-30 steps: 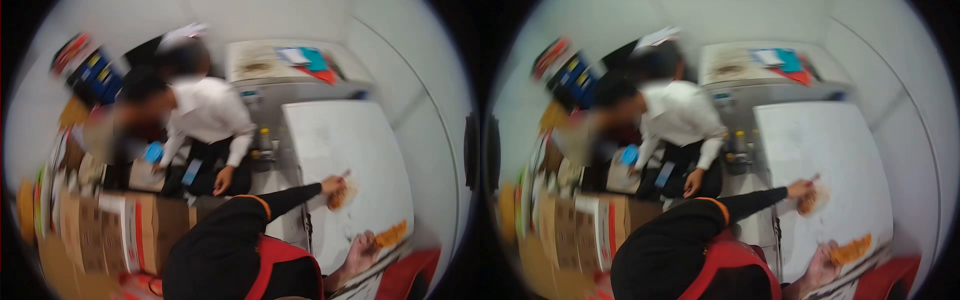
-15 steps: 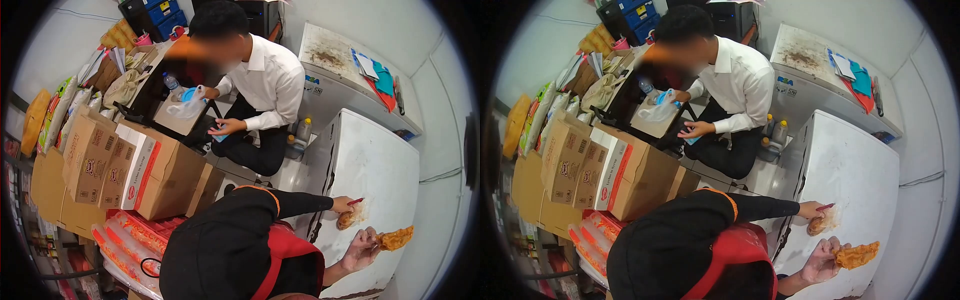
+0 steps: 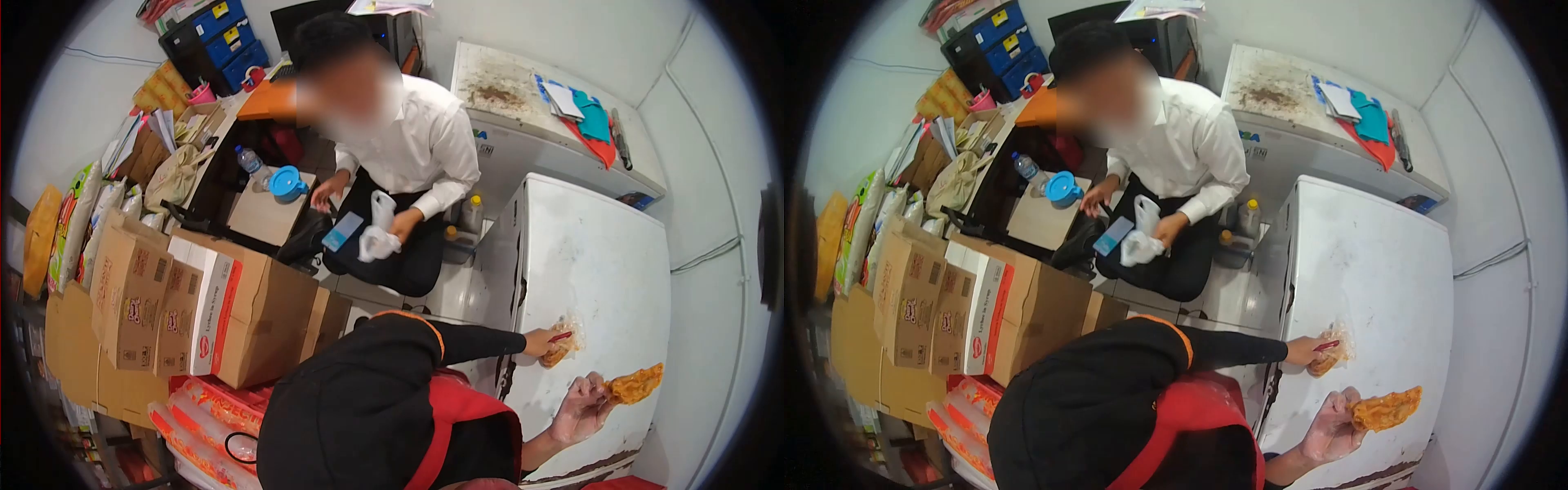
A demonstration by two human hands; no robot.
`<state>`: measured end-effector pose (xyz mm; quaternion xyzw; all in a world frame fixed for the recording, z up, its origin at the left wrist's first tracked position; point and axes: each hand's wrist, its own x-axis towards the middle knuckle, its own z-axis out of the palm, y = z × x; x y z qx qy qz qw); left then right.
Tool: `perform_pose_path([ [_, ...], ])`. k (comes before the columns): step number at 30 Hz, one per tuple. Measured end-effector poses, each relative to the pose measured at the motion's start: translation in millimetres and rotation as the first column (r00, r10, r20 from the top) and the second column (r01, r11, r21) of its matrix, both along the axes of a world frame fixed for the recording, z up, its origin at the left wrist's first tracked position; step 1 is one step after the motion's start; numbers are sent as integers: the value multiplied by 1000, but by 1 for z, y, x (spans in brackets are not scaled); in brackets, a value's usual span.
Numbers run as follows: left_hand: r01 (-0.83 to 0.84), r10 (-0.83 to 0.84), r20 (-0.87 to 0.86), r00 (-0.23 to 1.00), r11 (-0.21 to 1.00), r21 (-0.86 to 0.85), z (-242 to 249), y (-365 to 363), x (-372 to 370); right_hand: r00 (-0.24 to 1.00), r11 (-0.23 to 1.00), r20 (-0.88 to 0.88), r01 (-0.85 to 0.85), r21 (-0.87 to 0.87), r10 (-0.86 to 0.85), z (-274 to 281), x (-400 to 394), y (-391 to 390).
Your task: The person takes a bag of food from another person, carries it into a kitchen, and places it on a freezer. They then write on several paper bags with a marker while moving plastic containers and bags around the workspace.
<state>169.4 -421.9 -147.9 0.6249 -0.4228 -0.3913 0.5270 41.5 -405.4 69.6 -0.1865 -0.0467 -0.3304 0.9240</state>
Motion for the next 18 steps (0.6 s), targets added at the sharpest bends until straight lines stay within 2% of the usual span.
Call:
perform_pose_path([
  [3, 9, -8, 28, 1000, 999, -41, -31, -29, -4, 993, 985, -42, 117, 130, -113, -10, -13, -5],
  [5, 102, -101, -19, 995, 994, 36, -12, -30, -1, 986, 974, -20, 166, 156, -165, 1, -8, 3],
  [6, 116, -114, 82, 990, 993, -31, -27, -40, -3, 984, 968, -25, 178, 176, -177, 2, -9, 4],
  [7, 120, -117, 73, 990, 992, -28, -32, -46, -1, 981, 962, -37, 192, 193, -188, 1, -10, 4],
  [10, 155, -155, -22, 988, 988, -19, -31, -52, -7, 985, 977, -41, 172, 130, -168, -4, -12, 0],
  [12, 157, -157, -2, 988, 987, -12, -23, -44, -6, 982, 970, -48, 188, 153, -183, -6, -13, 1],
  [16, 29, -33, -70, 997, 998, -58, -8, -19, -8, 975, 945, -65, 223, 239, -214, -3, -11, 4],
  [18, -7, 4, -69, 998, 999, -46, -13, -15, -11, 982, 959, -11, 186, 214, -188, -3, -8, 5],
])
